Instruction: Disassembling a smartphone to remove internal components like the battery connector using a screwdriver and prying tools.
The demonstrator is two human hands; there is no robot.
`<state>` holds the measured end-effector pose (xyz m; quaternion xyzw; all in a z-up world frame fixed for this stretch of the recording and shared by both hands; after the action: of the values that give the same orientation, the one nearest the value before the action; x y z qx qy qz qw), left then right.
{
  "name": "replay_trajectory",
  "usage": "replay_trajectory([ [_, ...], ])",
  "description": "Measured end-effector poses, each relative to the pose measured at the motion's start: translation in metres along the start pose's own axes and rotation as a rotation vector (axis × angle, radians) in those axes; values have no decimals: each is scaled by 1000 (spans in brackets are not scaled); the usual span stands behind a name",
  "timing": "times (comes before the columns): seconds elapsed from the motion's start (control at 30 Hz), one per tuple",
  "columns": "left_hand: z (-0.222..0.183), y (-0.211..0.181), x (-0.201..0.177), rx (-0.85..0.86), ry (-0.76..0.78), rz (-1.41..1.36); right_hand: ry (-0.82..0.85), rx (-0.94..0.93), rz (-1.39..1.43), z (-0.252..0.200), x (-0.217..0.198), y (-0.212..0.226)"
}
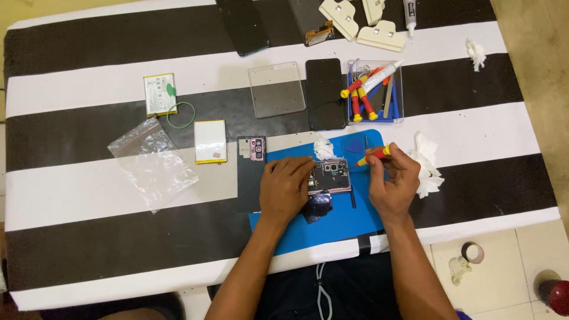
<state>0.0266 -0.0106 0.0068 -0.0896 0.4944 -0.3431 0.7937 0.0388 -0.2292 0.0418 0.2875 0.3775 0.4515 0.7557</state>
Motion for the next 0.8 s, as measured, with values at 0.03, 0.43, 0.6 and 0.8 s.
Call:
replay_trajectory([
  [0.03, 0, 0, 0, 2, -2, 1, -1, -3, 0, 1, -1, 1],
  [0.43, 2, -3, -5, -23, -4, -13, -7, -58, -162, 0, -6, 5],
  [0.6, 4, -5, -5, -54, 35, -21, 23, -76, -154, 4, -6, 9],
  [0.8, 17, -1, -2, -109, 137, -40, 104, -73, -21, 12, -5, 14],
])
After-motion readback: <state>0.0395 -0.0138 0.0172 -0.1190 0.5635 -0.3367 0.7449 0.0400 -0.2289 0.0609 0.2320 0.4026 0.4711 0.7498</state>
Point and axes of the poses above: each hand's wrist, its own z-axis towards the middle knuckle, its own x-axis out of the palm, y = z × x, the point moved 4 cm from there along z, towards the middle knuckle, and after that the axes turned 5 degrees about x, right-handed, at the moved point
